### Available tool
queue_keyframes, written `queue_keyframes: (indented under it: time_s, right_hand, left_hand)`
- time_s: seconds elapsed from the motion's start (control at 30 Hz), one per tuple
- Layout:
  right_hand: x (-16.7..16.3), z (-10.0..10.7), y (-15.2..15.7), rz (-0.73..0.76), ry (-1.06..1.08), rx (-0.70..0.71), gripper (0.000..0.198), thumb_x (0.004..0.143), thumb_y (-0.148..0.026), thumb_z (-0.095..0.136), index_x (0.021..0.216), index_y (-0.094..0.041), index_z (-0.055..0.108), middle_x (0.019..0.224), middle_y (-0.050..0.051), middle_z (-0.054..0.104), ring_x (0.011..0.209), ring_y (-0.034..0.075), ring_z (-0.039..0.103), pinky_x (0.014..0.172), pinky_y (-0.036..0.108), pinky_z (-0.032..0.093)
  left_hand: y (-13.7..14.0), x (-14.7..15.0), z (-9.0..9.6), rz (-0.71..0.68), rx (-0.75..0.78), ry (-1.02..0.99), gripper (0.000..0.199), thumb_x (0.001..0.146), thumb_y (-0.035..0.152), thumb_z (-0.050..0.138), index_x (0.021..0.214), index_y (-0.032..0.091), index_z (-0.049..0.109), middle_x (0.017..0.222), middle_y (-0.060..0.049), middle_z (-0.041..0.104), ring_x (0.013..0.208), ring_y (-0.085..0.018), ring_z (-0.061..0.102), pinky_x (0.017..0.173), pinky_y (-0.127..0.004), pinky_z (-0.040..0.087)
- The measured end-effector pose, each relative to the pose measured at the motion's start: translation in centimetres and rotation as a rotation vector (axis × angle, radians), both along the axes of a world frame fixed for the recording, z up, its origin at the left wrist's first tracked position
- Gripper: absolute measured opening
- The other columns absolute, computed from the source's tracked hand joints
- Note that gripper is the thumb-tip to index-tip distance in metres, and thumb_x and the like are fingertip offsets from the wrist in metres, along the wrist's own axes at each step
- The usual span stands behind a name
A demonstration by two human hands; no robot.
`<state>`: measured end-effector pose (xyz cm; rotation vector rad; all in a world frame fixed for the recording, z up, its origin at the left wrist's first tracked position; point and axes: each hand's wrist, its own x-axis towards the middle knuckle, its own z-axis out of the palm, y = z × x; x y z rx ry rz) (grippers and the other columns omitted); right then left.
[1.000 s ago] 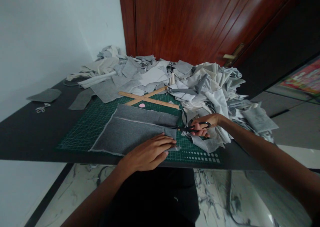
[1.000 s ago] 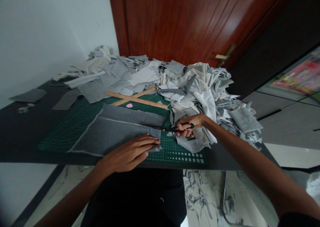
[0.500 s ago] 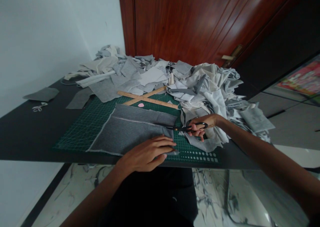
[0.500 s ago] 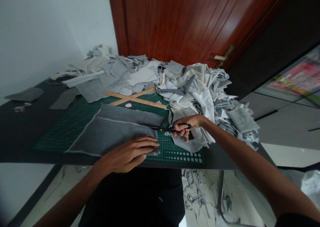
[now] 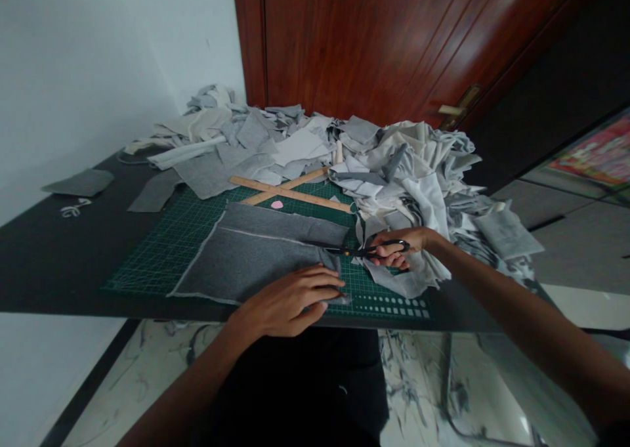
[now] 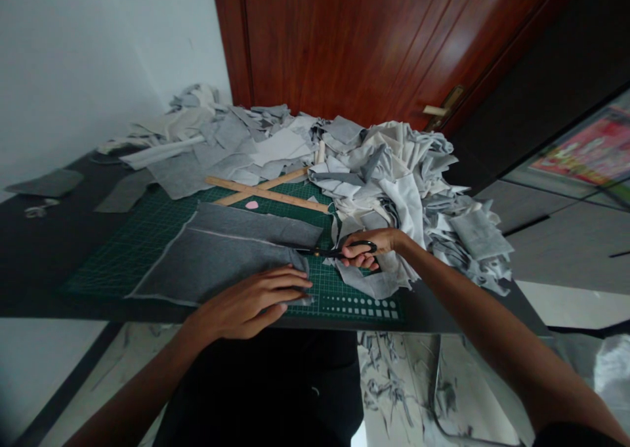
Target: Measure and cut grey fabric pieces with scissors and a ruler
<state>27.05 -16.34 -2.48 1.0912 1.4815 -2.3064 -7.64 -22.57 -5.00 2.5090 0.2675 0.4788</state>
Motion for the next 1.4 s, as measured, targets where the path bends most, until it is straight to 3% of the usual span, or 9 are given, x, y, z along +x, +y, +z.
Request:
queue_keyframes:
  time_s: [0.17,0.4,1.0,1.4]
  right_hand:
    - [0.3,0.6,0.5,0.066,-0.029,-0.080,0.060,0.077,-0.067,0.082,0.095,-0.017,0.056,0.064,-0.011,0.037,0.052,0.005,0.030,0.050,0.020,0.048]
    - [0.9,0.8,0.7,0.053,-0.041,-0.153,0.060,0.078,-0.068,0.082,0.096,-0.016,0.058,0.068,-0.010,0.035,0.055,0.005,0.026,0.050,0.018,0.032]
    - [0.3,-0.5,0.8,0.005,-0.005,0.012,0.053,0.082,-0.061,0.081,0.091,-0.015,0.057,0.061,-0.012,0.034,0.047,0.002,0.029,0.041,0.013,0.027]
    - [0.4,-0.7,0.1,-0.066,0.014,0.004,0.051,0.084,-0.062,0.079,0.094,-0.016,0.059,0.061,-0.012,0.036,0.046,0.003,0.024,0.037,0.015,0.028]
  left_hand:
    - [-0.1,-0.1,0.1,0.009,-0.017,0.002,0.037,0.099,0.014,0.049,0.130,0.019,0.068,0.144,-0.007,0.067,0.143,-0.025,0.053,0.128,-0.049,0.034]
    - [0.0,-0.2,0.3,0.003,-0.037,-0.017,0.036,0.099,0.014,0.050,0.130,0.019,0.068,0.142,-0.008,0.068,0.141,-0.025,0.055,0.128,-0.049,0.034]
    - [-0.1,-0.1,0.1,0.010,-0.044,-0.010,0.036,0.099,0.014,0.050,0.130,0.020,0.068,0.142,-0.007,0.068,0.141,-0.024,0.056,0.128,-0.049,0.033]
    - [-0.2,0.1,0.2,0.027,-0.018,0.011,0.037,0.099,0.014,0.052,0.132,0.022,0.068,0.142,-0.007,0.069,0.141,-0.025,0.055,0.128,-0.051,0.032]
